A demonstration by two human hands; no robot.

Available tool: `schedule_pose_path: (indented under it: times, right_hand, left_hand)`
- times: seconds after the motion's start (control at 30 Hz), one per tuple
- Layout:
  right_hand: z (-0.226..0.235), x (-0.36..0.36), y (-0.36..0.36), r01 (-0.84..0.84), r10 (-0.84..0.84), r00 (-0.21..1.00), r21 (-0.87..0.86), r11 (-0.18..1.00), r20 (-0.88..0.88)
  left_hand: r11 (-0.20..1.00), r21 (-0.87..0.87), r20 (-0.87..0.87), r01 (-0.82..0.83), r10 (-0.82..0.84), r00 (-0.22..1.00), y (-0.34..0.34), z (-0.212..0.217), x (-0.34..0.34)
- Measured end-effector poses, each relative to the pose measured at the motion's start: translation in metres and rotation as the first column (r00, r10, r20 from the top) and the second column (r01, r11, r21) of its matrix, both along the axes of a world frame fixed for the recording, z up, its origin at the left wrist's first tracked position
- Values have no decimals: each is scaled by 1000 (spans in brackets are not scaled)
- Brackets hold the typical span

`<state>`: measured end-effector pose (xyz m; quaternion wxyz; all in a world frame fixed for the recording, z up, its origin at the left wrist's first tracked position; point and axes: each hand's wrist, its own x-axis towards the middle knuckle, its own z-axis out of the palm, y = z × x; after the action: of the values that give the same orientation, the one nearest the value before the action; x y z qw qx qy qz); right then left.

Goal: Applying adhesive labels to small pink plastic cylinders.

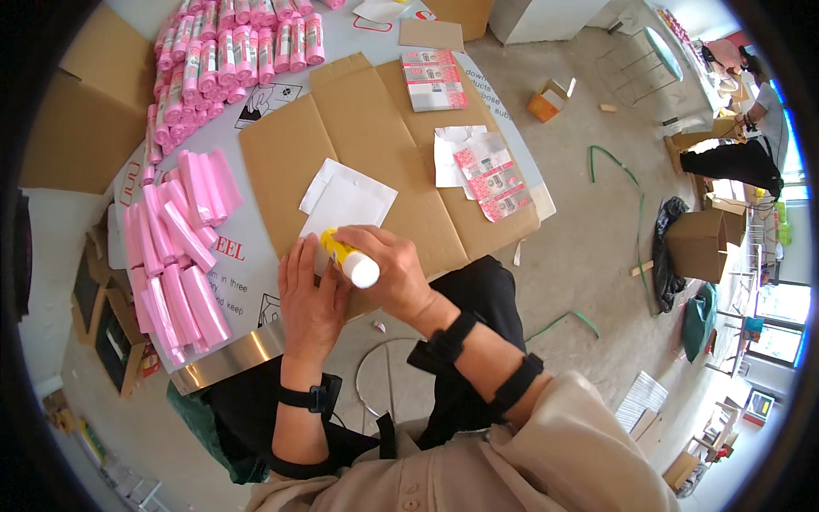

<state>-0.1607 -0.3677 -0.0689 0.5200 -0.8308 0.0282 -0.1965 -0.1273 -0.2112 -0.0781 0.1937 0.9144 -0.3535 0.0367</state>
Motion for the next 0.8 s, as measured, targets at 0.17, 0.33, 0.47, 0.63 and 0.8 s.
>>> schedule_pose_path:
  times: [0.17,0.33,0.47,0.63,0.8]
  right_hand:
    - [5,3,-21,209,-209,978,-22,978,29]
    - [0,22,-26,271,-272,962,-41,962,-7]
    - [-6,17,-16,25,-25,999,-26,999,20]
    - [-8,23,-21,213,-211,975,18,977,-69]
    - [-8,19,-22,316,-308,947,93,944,-94]
  left_hand:
    - [1000,9,-42,5,-5,999,-4,8,-1]
    - [1000,20,-47,5,-4,999,-5,8,-1]
    - [1000,26,-46,3,-2,999,-6,11,-2]
    - [1000,17,-58,-8,9,998,-3,10,-3]
    - [1000,19,-45,-14,15,999,-3,12,-4]
